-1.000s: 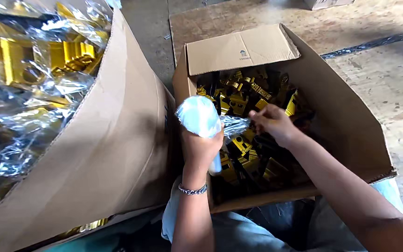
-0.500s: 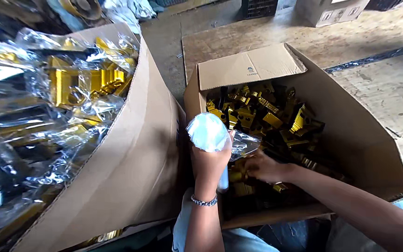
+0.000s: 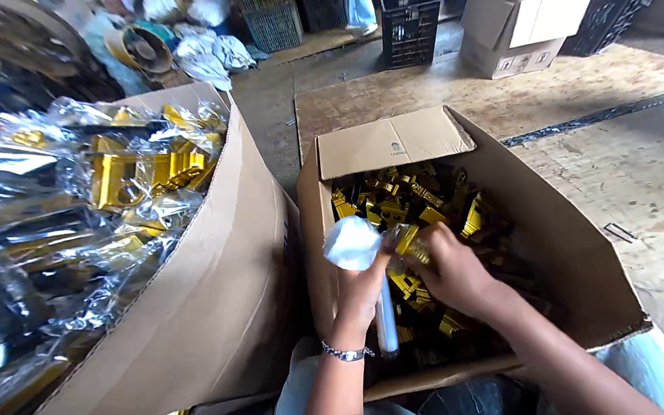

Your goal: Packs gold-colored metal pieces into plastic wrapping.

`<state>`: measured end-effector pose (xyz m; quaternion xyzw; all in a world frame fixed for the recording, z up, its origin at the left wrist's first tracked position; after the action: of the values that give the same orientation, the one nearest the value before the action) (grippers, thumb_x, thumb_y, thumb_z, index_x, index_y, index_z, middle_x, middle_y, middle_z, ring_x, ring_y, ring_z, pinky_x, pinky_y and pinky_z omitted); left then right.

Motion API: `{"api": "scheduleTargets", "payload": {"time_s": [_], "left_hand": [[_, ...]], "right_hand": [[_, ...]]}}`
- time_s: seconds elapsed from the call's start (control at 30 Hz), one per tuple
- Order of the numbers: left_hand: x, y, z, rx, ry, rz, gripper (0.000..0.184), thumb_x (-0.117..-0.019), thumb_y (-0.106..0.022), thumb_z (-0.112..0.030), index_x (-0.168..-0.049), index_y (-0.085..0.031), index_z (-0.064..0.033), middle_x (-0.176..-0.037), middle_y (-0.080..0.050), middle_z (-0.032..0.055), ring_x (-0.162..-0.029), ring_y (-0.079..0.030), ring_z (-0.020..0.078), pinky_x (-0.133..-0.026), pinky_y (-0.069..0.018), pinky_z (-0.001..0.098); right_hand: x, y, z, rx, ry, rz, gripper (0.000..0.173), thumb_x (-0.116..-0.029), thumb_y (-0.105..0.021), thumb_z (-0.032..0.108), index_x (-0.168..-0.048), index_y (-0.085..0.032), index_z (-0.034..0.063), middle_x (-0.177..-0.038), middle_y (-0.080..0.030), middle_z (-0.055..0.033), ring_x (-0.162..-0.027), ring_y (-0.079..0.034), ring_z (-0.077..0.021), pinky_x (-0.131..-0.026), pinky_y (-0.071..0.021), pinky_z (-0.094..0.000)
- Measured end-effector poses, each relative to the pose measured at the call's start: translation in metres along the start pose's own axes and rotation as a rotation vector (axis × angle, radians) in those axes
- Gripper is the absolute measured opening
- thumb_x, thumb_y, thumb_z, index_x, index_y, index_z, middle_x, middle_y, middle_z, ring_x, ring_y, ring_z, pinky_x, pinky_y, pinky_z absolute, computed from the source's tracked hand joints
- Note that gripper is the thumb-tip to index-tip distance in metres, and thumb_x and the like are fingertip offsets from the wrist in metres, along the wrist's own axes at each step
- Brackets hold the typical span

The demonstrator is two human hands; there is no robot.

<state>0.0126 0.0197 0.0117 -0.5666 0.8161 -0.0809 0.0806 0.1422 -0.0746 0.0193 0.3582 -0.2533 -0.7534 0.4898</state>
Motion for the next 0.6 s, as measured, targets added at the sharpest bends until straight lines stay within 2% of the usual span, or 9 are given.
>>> {"api": "scheduleTargets", "payload": {"time_s": [0.03,0.1,0.17,0.23,0.3,0.33,0.4,0.5,0.6], "left_hand": [[0.0,0.003,-0.002,0.002,0.04,-0.015,0.046,-0.0863,-0.075,0.001,-0.125,-0.051,0.0062,-0.101,-0.068,0.008,-0.094,-0.067,0.0092,-0.087,-0.0573,0.0258],[0.0,0.005,0.001,-0.063,0.02,0.005,0.046,-0.0856,-0.074,0.001,-0.124,-0.051,0.0093,-0.099,-0.068,0.0084,-0.09,-0.069,0.0085,-0.085,-0.0584,0.0251],[0.006,0.0,0.006,-0.178,-0.065,0.07,0.049,-0.0833,-0.077,0.0,-0.123,-0.052,0.0138,-0.101,-0.069,0.01,-0.093,-0.068,0.0061,-0.087,-0.0575,0.0233],[0.009,-0.005,0.011,-0.3,-0.166,0.106,0.05,-0.079,-0.084,-0.008,-0.117,-0.059,0.0136,-0.101,-0.071,0.0099,-0.095,-0.068,0.0032,-0.089,-0.0557,0.0211],[0.0,-0.002,0.017,-0.357,-0.238,0.045,0.068,-0.0705,-0.091,-0.016,-0.12,-0.057,0.0157,-0.107,-0.07,0.014,-0.1,-0.067,0.0058,-0.093,-0.0545,0.0227],[-0.006,0.001,0.018,-0.35,-0.243,-0.013,0.076,-0.0692,-0.092,-0.015,-0.125,-0.052,0.018,-0.111,-0.068,0.0178,-0.103,-0.066,0.0093,-0.095,-0.0534,0.0252],[-0.012,0.005,0.015,-0.276,-0.194,-0.062,0.077,-0.0731,-0.089,-0.009,-0.131,-0.045,0.0165,-0.115,-0.065,0.0168,-0.106,-0.064,0.0091,-0.096,-0.0532,0.0244],[0.018,-0.008,0.007,-0.243,-0.076,0.184,0.06,-0.0762,-0.087,-0.008,-0.122,-0.055,0.0132,-0.102,-0.07,0.0103,-0.093,-0.069,0.0072,-0.087,-0.0581,0.0253],[0.024,-0.008,0.005,-0.081,0.045,0.321,0.04,-0.0859,-0.076,-0.003,-0.118,-0.056,0.0098,-0.095,-0.072,0.0079,-0.081,-0.071,0.0114,-0.078,-0.0615,0.0293]], "right_hand": [[-0.001,-0.006,0.008,0.113,-0.043,0.138,0.032,-0.0938,-0.063,0.006,-0.123,-0.062,-0.005,-0.128,-0.059,-0.0338,-0.096,-0.069,-0.0478,-0.079,-0.0573,-0.0587],[-0.009,-0.013,0.015,0.195,-0.194,0.43,0.04,-0.1027,-0.054,0.011,-0.141,-0.05,-0.0009,-0.146,-0.043,-0.0338,-0.105,-0.066,-0.0487,-0.085,-0.0553,-0.0577],[-0.016,-0.021,0.0,0.052,-0.269,0.337,0.047,-0.1037,-0.055,0.02,-0.14,-0.044,-0.0078,-0.143,-0.046,-0.0332,-0.11,-0.065,-0.044,-0.091,-0.0553,-0.0514],[-0.021,-0.026,-0.013,-0.195,-0.317,0.205,0.063,-0.095,-0.065,0.017,-0.142,-0.034,-0.0112,-0.14,-0.048,-0.0322,-0.124,-0.057,-0.0383,-0.104,-0.049,-0.0447],[-0.022,-0.02,-0.015,-0.441,-0.36,0.224,0.08,-0.0865,-0.077,0.014,-0.148,-0.03,-0.0051,-0.138,-0.053,-0.0268,-0.125,-0.058,-0.0295,-0.105,-0.0488,-0.0393],[-0.02,-0.014,-0.015,-0.555,-0.376,0.255,0.083,-0.0839,-0.081,0.016,-0.15,-0.034,-0.0011,-0.136,-0.058,-0.0219,-0.121,-0.061,-0.023,-0.102,-0.0517,-0.0355],[-0.015,-0.006,-0.016,-0.616,-0.334,0.168,0.066,-0.0869,-0.078,0.022,-0.143,-0.051,0.0004,-0.129,-0.063,-0.0161,-0.112,-0.064,-0.0161,-0.096,-0.0535,-0.0309],[-0.014,-0.005,-0.023,-0.332,-0.19,-0.068,0.052,-0.0858,-0.075,0.016,-0.134,-0.063,0.0017,-0.129,-0.063,-0.0235,-0.116,-0.06,-0.0348,-0.098,-0.0492,-0.0479],[-0.017,0.021,-0.031,-0.078,-0.231,0.096,0.046,-0.0833,-0.076,0.009,-0.128,-0.068,0.0003,-0.126,-0.063,-0.029,-0.118,-0.059,-0.045,-0.101,-0.0471,-0.0575]]}}
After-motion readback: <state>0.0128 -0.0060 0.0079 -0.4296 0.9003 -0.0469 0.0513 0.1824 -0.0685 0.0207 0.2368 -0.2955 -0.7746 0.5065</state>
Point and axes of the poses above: each hand's wrist, its own x-axis away from the middle knuckle, its own y-axis out of the back of the hand, z = x × y, the point moved 1 cm from there along -x, towards the middle knuckle
